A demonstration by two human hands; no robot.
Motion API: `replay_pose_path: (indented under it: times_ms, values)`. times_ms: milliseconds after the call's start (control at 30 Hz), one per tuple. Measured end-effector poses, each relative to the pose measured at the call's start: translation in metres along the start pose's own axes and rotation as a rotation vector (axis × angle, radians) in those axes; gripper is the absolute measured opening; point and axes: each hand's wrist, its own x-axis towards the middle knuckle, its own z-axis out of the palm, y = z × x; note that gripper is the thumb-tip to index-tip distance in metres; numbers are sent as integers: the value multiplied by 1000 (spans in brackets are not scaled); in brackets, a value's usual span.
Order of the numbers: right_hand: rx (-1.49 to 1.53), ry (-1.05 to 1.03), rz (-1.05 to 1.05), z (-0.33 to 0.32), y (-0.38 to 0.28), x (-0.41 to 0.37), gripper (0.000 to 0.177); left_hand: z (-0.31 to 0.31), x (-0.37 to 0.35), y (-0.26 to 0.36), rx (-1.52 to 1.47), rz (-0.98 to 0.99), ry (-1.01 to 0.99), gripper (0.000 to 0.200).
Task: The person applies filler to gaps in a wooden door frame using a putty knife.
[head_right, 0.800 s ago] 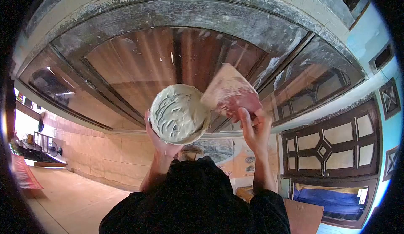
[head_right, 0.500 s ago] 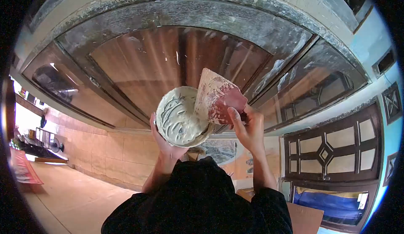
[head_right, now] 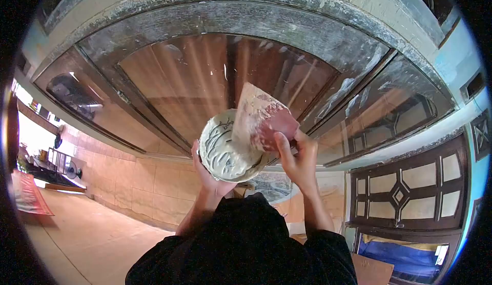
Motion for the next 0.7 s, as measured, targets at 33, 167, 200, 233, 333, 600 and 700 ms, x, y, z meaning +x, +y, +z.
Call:
replay_pose_path:
  times_ms: [33,167,200,233,333,600,700]
  values:
    - [3,-6,-3,-5,1,0,20,1,0,1,-3,-4,7,68]
    - [96,-181,318,-15,-8,1,25,-8,2,6,17,6,-7,71]
    - [48,-241,339,-14,-1,0,23,-5,2,5,2,12,-46,72]
    - [-1,-299,357,-14,5,0,23,-4,4,4,2,8,-52,72]
    - [71,-301,376,-5,10,-2,21,-6,5,2,0,0,-1,72]
    - [31,-337,379,-7,12,5,22,-1,7,-1,-36,28,-13,71]
    - [44,-329,363,-5,12,6,24,-2,9,0,1,55,50,71]
